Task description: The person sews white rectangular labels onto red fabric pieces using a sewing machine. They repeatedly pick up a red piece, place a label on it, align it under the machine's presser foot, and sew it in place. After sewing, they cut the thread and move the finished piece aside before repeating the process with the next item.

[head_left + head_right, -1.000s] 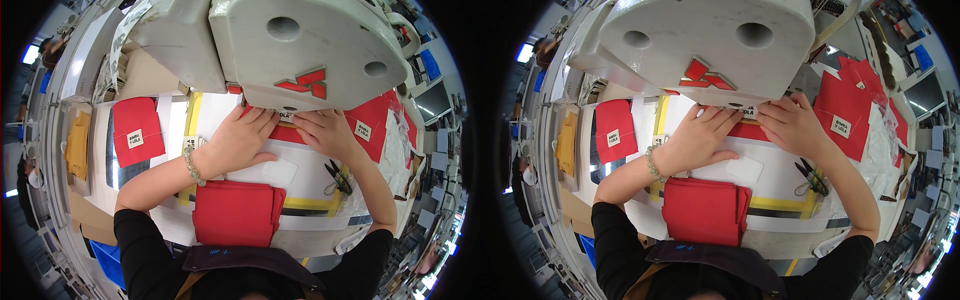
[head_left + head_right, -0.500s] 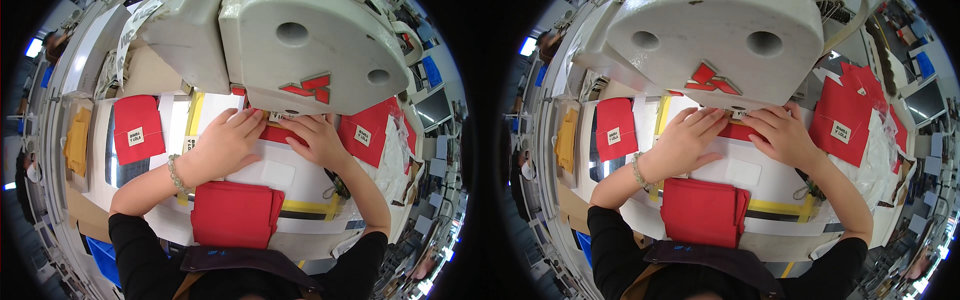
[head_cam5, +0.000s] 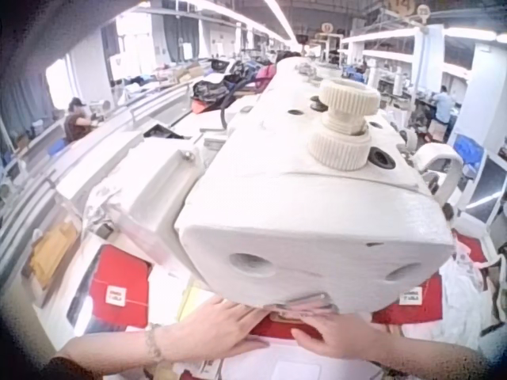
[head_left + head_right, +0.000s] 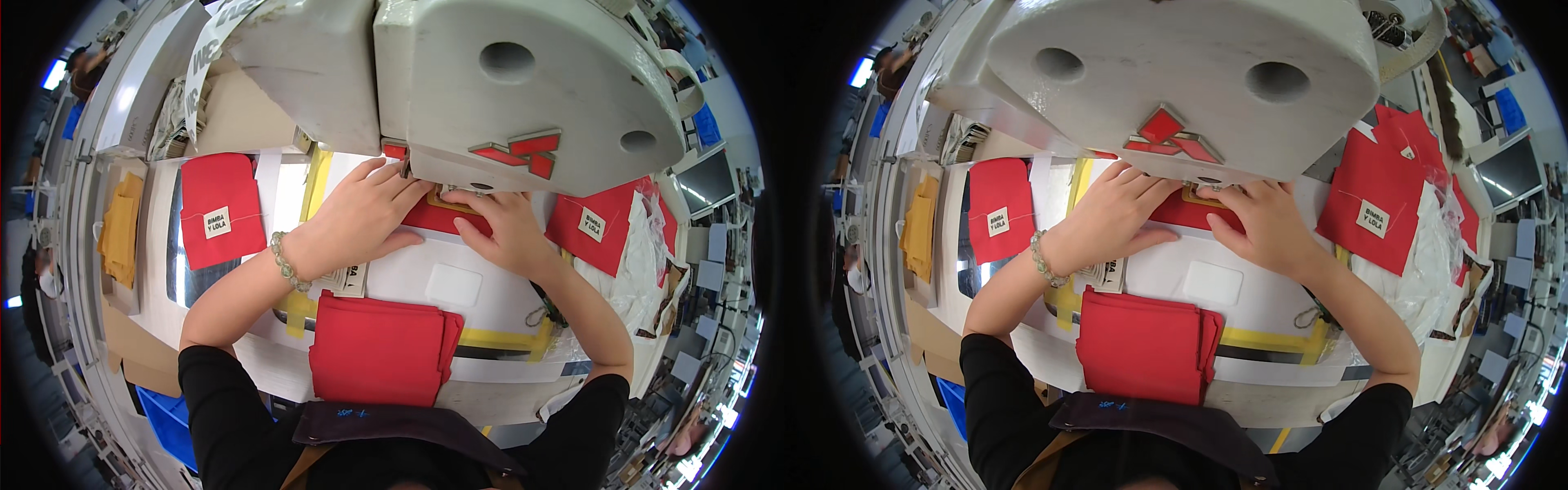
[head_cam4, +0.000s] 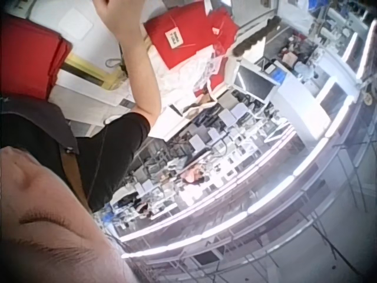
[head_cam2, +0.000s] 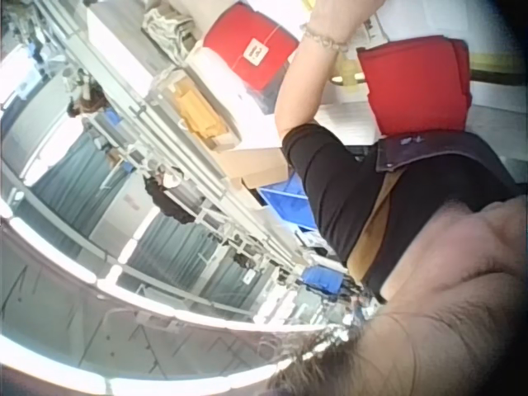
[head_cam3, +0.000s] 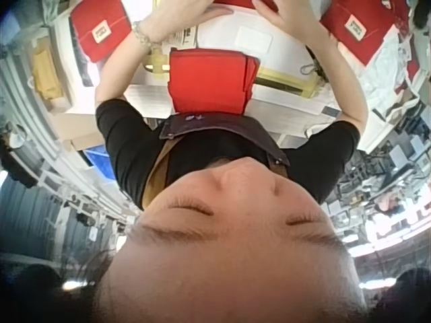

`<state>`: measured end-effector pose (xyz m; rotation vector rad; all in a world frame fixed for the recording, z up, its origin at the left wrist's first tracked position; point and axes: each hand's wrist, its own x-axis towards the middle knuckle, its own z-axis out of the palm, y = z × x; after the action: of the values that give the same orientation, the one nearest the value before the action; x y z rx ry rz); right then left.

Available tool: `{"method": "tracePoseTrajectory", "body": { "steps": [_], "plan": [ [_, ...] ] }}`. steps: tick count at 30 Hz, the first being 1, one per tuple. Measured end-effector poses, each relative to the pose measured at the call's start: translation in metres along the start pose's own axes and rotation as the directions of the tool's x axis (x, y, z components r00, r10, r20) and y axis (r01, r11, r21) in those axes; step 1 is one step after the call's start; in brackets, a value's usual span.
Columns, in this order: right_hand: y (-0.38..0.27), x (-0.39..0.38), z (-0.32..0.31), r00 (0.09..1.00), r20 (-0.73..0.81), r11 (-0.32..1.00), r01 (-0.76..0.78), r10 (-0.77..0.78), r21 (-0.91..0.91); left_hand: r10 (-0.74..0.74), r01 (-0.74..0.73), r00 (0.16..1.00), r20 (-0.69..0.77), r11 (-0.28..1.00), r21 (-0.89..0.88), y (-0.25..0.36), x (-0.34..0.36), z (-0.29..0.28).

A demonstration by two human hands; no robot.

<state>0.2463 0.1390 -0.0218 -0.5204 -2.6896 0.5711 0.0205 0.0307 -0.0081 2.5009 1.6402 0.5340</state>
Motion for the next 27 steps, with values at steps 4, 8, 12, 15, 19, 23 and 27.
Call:
{"method": "tracePoseTrajectory", "body": {
  "steps": [4,8,12,15,19,23,27],
  "plan": [
    [-0.005,0.000,0.002,1.000,0.012,0.998,-0.003,0.004,-0.060,-0.006,0.005,1.000,0.018,1.000,0.028,0.001,0.000,0.002],
    [0.003,-0.008,-0.003,0.994,0.027,0.980,0.105,-0.102,-0.170,-0.019,0.019,1.000,-0.001,0.992,0.128,0.004,-0.002,0.004],
    [0.011,-0.008,-0.012,0.989,0.107,0.980,0.117,-0.100,-0.159,-0.025,0.029,0.999,-0.030,0.984,0.173,0.005,0.001,0.008],
    [0.013,-0.008,-0.013,0.988,0.115,0.983,0.119,-0.103,-0.142,-0.029,0.027,1.000,0.008,0.979,0.203,0.007,0.002,0.009],
    [0.016,-0.008,-0.016,0.987,0.104,0.978,0.139,-0.124,-0.157,0.003,0.003,1.000,-0.027,0.979,0.205,0.005,0.002,0.011],
    [0.017,-0.007,-0.018,0.983,0.113,0.970,0.166,-0.148,-0.177,-0.001,0.008,0.999,-0.035,0.974,0.228,0.004,0.003,0.013],
    [0.017,-0.004,-0.019,0.980,0.125,0.968,0.173,-0.152,-0.180,-0.010,0.018,0.999,-0.035,0.977,0.214,0.003,0.001,0.012]
  ]
}}
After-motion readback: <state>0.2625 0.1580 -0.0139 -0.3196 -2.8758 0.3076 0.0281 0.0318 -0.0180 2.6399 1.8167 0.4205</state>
